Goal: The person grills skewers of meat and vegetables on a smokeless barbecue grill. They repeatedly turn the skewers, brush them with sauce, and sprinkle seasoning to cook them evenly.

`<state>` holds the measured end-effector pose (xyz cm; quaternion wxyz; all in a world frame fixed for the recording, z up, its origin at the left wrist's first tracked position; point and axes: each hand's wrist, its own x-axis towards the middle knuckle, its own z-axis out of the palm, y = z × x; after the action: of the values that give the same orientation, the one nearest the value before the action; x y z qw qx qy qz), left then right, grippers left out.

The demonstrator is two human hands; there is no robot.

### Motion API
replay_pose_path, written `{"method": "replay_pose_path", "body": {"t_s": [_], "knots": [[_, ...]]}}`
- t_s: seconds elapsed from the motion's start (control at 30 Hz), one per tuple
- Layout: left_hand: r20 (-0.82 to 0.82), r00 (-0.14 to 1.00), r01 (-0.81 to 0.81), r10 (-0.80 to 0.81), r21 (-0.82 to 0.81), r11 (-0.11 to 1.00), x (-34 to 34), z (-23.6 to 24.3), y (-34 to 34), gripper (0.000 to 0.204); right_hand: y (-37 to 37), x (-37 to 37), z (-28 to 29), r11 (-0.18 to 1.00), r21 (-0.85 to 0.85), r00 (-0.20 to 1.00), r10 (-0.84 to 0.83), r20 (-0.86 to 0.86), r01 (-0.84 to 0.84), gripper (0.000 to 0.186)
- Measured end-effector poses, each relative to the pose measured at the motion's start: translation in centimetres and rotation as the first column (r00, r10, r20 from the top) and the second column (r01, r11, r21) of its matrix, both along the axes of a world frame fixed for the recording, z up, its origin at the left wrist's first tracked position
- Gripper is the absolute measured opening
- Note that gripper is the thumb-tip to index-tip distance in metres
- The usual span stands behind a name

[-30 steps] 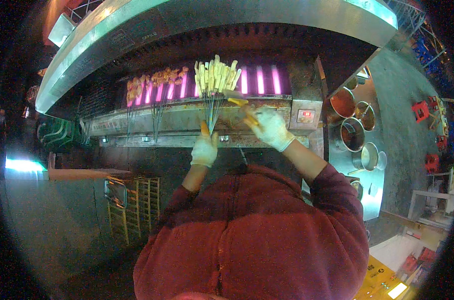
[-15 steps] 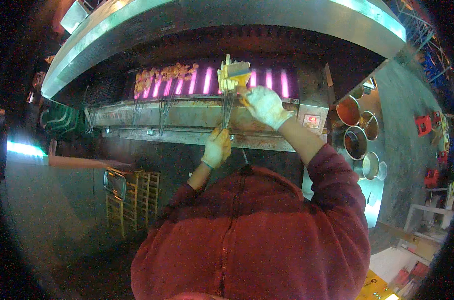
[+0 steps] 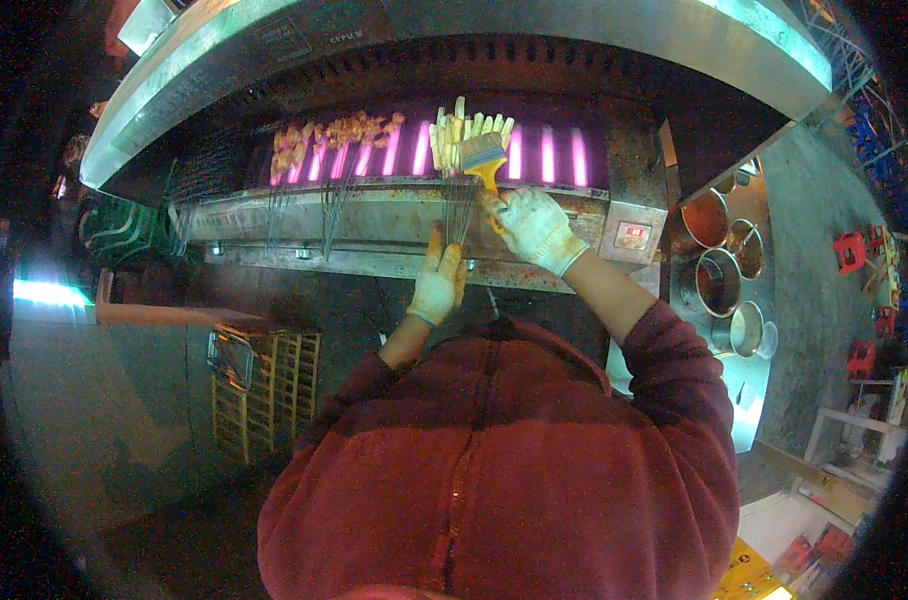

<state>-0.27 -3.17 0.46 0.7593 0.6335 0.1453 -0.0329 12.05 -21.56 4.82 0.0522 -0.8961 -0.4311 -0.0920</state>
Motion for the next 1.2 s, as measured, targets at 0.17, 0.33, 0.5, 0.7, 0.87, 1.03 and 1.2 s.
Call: {"method": "replay_pose_path", "body": {"t_s": [0.17,0.33,0.5,0.7,0.87,1.03,1.2], "knots": [[0.043,0.999,0.016,-0.023,0.155,0.988,-0.1,-0.5,0.5,0.067,0.4,-0.2,0.6,1.0,0.006,0.999,0.005,-0.045,-0.005,0.043],[0.117,0.993,-0.04,-0.008,0.395,0.918,0.2,-0.8,0.7,0.064,0.5,0.1,0.0,0.999,0.014,0.999,0.031,-0.024,-0.031,0.04],[0.143,0.988,-0.025,-0.055,0.508,0.861,-0.1,0.4,1.0,0.059,0.5,0.1,-0.2,0.998,0.06,0.999,0.036,0.023,-0.037,0.042],[0.201,0.979,-0.127,0.043,0.422,0.898,-0.6,-1.4,0.8,0.052,0.5,0.2,-0.6,0.996,0.077,0.999,0.053,-0.009,-0.053,0.038],[0.261,0.954,-0.243,0.147,0.39,0.888,-0.8,-2.6,0.2,0.046,0.3,0.2,-0.8,0.993,0.079,0.996,0.087,0.009,-0.088,0.048],[0.132,0.97,-0.237,0.203,0.336,0.912,-1.3,-1.9,-0.4,0.042,0.0,-0.3,-0.3,0.99,0.057,0.991,0.126,0.036,-0.128,0.055],[0.331,0.937,-0.301,0.113,0.6,0.741,-0.9,-5.2,0.9,0.046,-0.6,-1.9,-0.3,0.985,0.168,0.999,0.043,0.025,-0.047,0.039]]}}
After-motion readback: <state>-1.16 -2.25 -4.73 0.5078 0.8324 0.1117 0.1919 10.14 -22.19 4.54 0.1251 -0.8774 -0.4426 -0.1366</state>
